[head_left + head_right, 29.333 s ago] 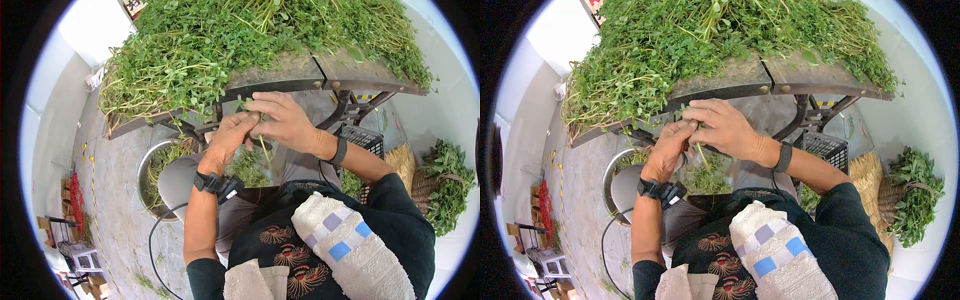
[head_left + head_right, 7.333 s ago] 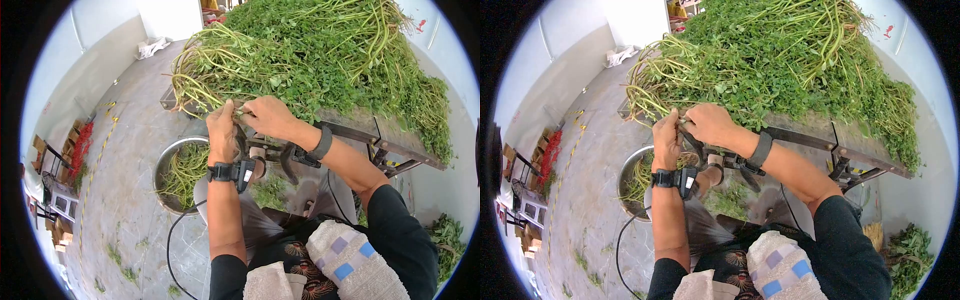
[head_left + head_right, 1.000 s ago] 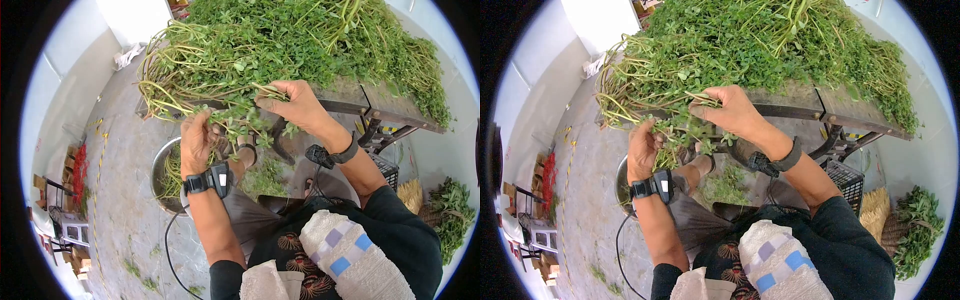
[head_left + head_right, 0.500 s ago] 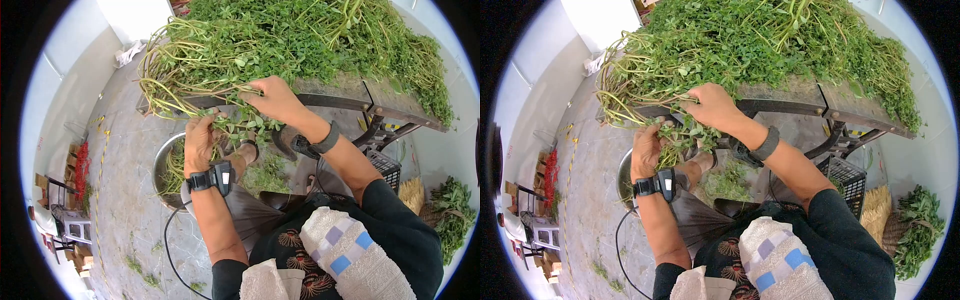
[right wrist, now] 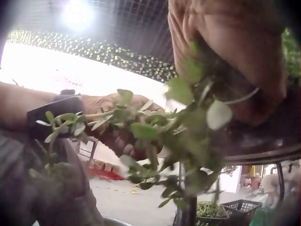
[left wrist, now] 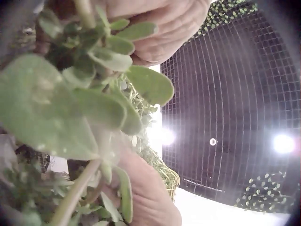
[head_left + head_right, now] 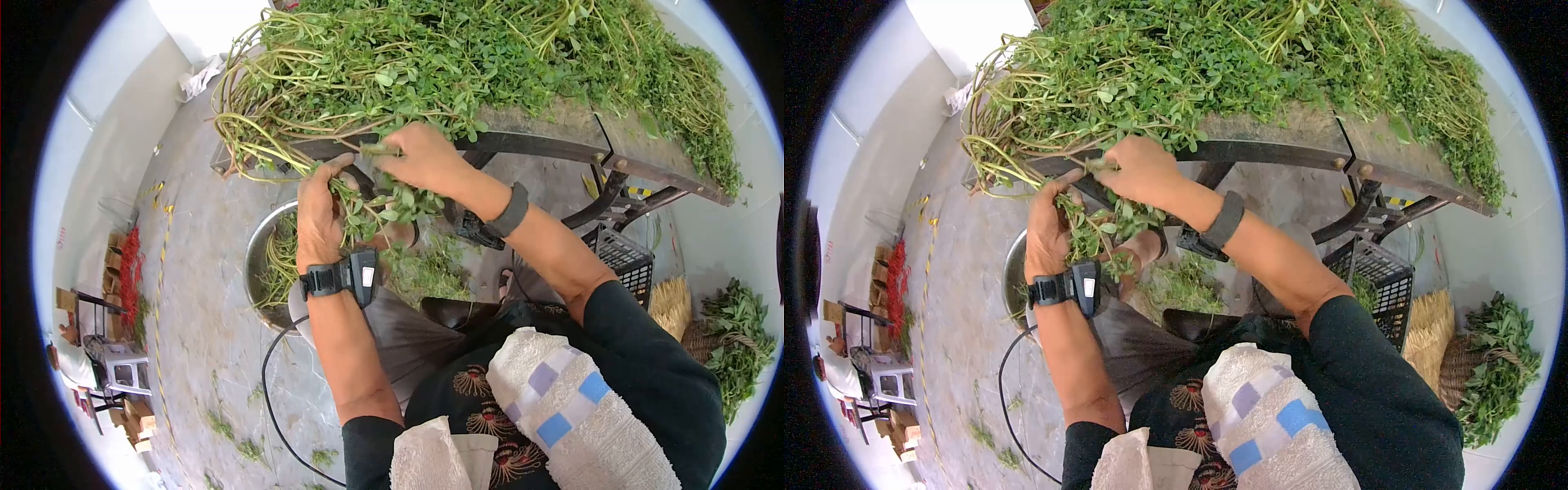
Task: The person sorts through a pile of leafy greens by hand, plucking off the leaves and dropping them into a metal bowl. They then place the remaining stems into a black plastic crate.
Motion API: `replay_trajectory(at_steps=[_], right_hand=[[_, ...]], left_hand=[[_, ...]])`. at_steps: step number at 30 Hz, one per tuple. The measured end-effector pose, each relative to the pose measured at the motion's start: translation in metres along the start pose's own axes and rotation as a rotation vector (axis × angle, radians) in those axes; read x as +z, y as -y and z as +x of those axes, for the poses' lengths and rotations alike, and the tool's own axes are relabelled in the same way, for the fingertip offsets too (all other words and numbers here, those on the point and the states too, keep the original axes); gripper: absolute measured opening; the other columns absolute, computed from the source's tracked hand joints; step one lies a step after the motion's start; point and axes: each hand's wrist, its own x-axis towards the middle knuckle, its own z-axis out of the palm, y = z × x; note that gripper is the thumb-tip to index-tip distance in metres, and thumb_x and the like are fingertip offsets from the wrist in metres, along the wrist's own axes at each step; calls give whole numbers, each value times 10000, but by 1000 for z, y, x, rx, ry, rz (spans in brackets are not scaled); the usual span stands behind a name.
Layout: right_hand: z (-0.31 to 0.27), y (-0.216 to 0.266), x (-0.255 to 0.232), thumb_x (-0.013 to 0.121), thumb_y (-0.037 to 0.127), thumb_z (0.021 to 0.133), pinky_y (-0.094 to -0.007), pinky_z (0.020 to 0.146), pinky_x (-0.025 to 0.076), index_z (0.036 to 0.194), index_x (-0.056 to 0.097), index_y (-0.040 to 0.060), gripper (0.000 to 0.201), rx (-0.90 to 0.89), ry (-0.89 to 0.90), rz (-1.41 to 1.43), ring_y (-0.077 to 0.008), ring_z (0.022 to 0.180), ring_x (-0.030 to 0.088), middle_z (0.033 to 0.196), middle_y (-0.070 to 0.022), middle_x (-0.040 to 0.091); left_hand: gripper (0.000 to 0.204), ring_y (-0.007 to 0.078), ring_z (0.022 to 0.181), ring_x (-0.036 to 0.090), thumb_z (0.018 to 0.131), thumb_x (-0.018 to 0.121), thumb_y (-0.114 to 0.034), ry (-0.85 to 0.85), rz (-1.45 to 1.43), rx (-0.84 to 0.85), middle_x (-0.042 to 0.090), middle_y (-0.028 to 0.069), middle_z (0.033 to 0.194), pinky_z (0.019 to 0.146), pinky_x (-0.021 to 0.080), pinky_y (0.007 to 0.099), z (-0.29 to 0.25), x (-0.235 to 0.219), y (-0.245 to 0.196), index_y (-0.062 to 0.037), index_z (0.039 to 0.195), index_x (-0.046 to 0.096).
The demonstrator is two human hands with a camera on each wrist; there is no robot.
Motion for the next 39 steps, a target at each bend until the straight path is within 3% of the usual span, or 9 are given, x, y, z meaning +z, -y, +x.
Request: replay_trajectory(at_steps=[4,10,12,16,18,21,25,31,39], right_hand=[[-21,15,-17,645,316,770,-361,508,423,860,672,46,286,-141,-136,175,-314,524,548,596,-184,562],[-30,3,2,660,289,777,-337,535,418,913,671,38,285,-196,293,42,-183,520,479,608,-167,559],[-31,-4,7,645,365,724,-418,585,451,776,650,-6,375,-148,250,245,-374,622,564,641,-229,559],[-34,-15,7,629,331,721,-415,587,452,769,638,-26,360,-51,284,381,-366,627,565,645,-234,554],[-35,-13,2,616,202,758,-349,527,412,850,648,-15,237,-117,285,260,-174,511,453,578,-178,523],[-32,-20,21,605,257,694,-424,599,459,828,658,-16,309,-74,117,-34,-384,644,572,710,-244,584],[-18,-45,42,618,267,707,-411,590,447,832,651,-26,320,93,34,-71,-340,634,576,714,-208,602],[-42,-51,30,548,268,879,-259,501,364,879,626,3,276,217,294,739,-84,568,454,647,10,506],[-70,-21,22,667,255,820,-242,529,422,970,623,-5,303,273,284,959,-81,637,529,735,-8,570]], left_hand=[[325,139,533,500,847,447,-153,48,-60,15,529,50,654,465,442,241,8,-6,5,42,1075,573],[322,148,570,527,859,441,-152,54,-77,56,566,68,705,493,466,253,2,-1,3,40,1083,570],[323,141,597,526,874,442,-182,42,-56,34,560,43,721,526,475,266,1,-1,2,13,1101,564],[312,146,593,530,904,488,-250,-60,-5,72,579,57,744,515,459,258,3,1,3,7,1054,582],[318,146,588,529,912,499,-276,-71,-16,77,583,60,744,505,447,253,5,-2,5,5,1030,590],[337,140,540,510,924,494,-318,-103,96,119,563,50,694,458,414,250,9,-6,8,-2,992,592],[328,130,481,471,923,499,-315,-123,43,110,521,28,641,415,378,253,6,-13,2,-1,944,593],[323,137,554,499,929,494,-318,-157,14,128,532,52,679,452,430,256,-3,3,-1,-7,898,575],[293,146,617,555,930,507,-284,-140,-17,135,585,67,760,490,466,247,2,0,3,-3,891,579]])
